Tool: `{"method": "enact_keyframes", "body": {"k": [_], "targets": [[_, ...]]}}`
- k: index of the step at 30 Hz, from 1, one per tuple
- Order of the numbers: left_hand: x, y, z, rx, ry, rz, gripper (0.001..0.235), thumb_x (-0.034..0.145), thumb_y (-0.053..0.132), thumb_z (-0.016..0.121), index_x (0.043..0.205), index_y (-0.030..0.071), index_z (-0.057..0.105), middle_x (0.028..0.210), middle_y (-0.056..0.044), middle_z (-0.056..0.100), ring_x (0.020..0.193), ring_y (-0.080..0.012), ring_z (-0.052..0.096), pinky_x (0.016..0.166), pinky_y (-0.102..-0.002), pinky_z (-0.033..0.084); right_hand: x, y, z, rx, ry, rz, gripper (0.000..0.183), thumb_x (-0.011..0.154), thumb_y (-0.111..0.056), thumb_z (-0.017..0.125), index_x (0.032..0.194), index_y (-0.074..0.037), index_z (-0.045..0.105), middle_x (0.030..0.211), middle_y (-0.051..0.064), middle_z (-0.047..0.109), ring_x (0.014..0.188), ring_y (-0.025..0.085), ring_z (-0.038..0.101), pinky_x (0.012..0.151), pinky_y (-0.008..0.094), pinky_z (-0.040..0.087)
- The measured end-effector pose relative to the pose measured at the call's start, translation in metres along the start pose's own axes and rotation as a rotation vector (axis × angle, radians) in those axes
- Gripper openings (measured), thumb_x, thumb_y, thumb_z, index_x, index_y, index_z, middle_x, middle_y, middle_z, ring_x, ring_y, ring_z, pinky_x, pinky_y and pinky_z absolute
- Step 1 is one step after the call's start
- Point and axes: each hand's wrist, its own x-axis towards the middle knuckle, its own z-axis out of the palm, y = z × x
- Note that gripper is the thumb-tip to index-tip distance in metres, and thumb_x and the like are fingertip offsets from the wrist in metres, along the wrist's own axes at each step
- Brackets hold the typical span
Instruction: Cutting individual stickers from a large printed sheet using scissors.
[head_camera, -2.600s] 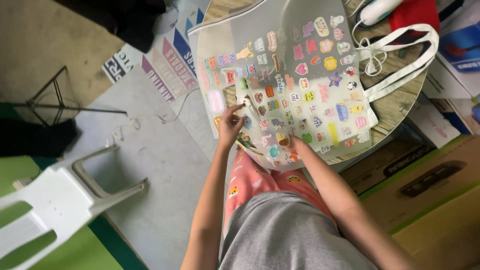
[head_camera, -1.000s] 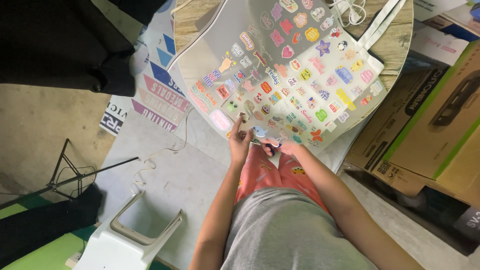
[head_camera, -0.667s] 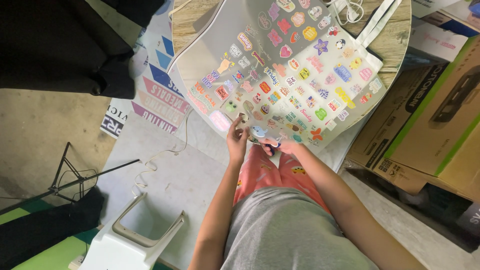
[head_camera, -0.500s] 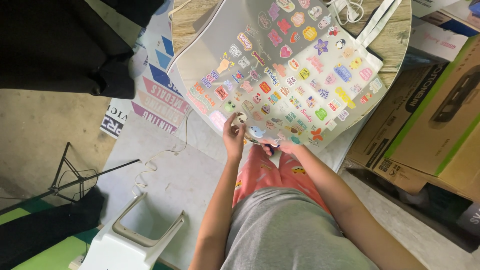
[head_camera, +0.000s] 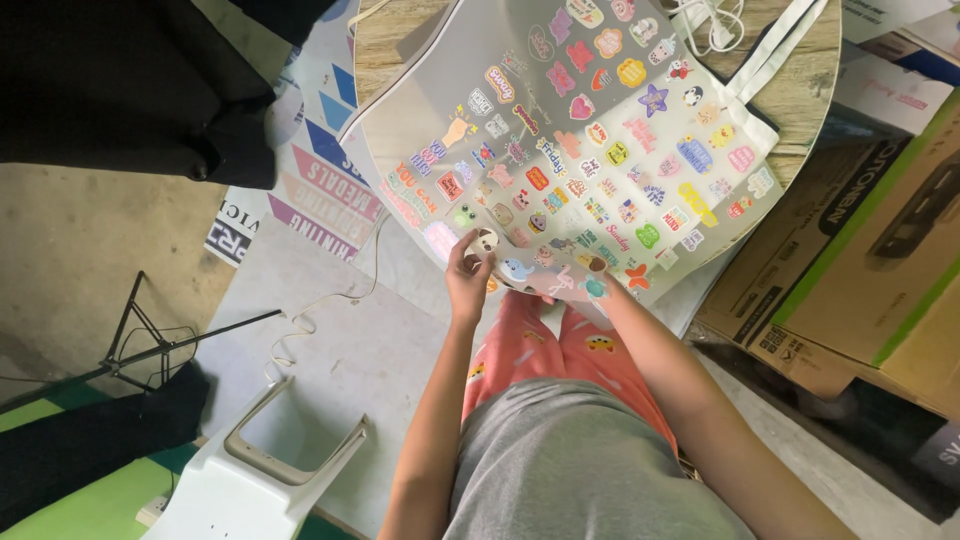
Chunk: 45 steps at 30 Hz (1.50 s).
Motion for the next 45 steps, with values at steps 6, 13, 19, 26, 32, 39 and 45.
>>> {"method": "enact_keyframes", "body": {"k": [6,13,19,26,32,39,45], "targets": [[0.002,0.006,-0.003,-0.052,-0.025,-0.030,0.051,0.092,-0.003,0.070,0.141,-0.001,0.055,0.136,-0.008,0.062,0.089,-0.0080,0.065,0.076,-0.025,0.060,0.001,-0.004,0.002,0.004,-0.042,-0.008,0.015,0.097,-0.018,0.066,0.091,-0.005,0.061,0.071,0.005,0.059,0.062,0.019,0.060,0.058,0.032,0.049],[0.000,0.005,0.004,-0.014,0.000,-0.026,0.050,0.092,-0.003,0.072,0.140,-0.001,0.057,0.135,-0.007,0.063,0.085,-0.0059,0.062,0.074,-0.023,0.057,-0.005,-0.004,-0.001,0.010,-0.082,-0.022,0.014,0.096,-0.019,0.064,0.092,-0.007,0.061,0.072,0.004,0.059,0.063,0.018,0.060,0.060,0.031,0.049],[-0.002,-0.009,0.005,-0.032,-0.009,-0.101,0.053,0.096,0.000,0.073,0.146,0.000,0.059,0.106,-0.014,0.066,0.073,-0.0054,0.052,0.060,-0.023,0.045,0.003,-0.009,-0.001,0.013,-0.114,-0.038,0.014,0.096,-0.021,0.062,0.092,-0.008,0.061,0.073,0.003,0.059,0.064,0.018,0.061,0.061,0.030,0.048],[-0.002,0.003,0.009,-0.068,0.001,-0.059,0.049,0.091,-0.001,0.071,0.138,-0.001,0.057,0.114,-0.003,0.069,0.078,-0.0047,0.061,0.063,-0.022,0.053,0.016,-0.003,-0.007,0.022,-0.147,-0.067,0.014,0.096,-0.022,0.060,0.092,-0.009,0.061,0.073,0.002,0.060,0.065,0.017,0.061,0.062,0.029,0.048],[0.004,-0.016,0.002,-0.082,-0.058,-0.088,0.046,0.094,0.001,0.070,0.139,-0.001,0.059,0.101,-0.010,0.071,0.078,-0.0090,0.063,0.068,-0.025,0.055,0.020,0.029,-0.013,0.038,-0.166,-0.098,0.014,0.095,-0.024,0.058,0.093,-0.011,0.062,0.074,0.001,0.060,0.066,0.017,0.061,0.063,0.029,0.048],[0.046,0.009,-0.003,0.268,0.044,0.210,0.032,0.097,0.003,0.072,0.129,0.005,0.071,0.122,-0.007,0.064,0.093,-0.0165,0.059,0.077,-0.030,0.056,0.050,0.056,-0.034,-0.026,-0.141,-0.141,0.019,0.098,-0.023,0.062,0.089,-0.008,0.057,0.076,0.003,0.060,0.069,0.019,0.062,0.066,0.029,0.046],[0.067,0.013,-0.004,0.432,0.041,0.275,0.031,0.085,0.007,0.078,0.116,0.008,0.074,0.112,-0.006,0.074,0.081,-0.0123,0.067,0.068,-0.027,0.054,0.030,0.006,0.018,0.129,0.005,0.019,0.033,0.099,-0.038,0.065,0.082,-0.011,0.057,0.069,0.001,0.054,0.062,0.019,0.057,0.059,0.030,0.042]]}}
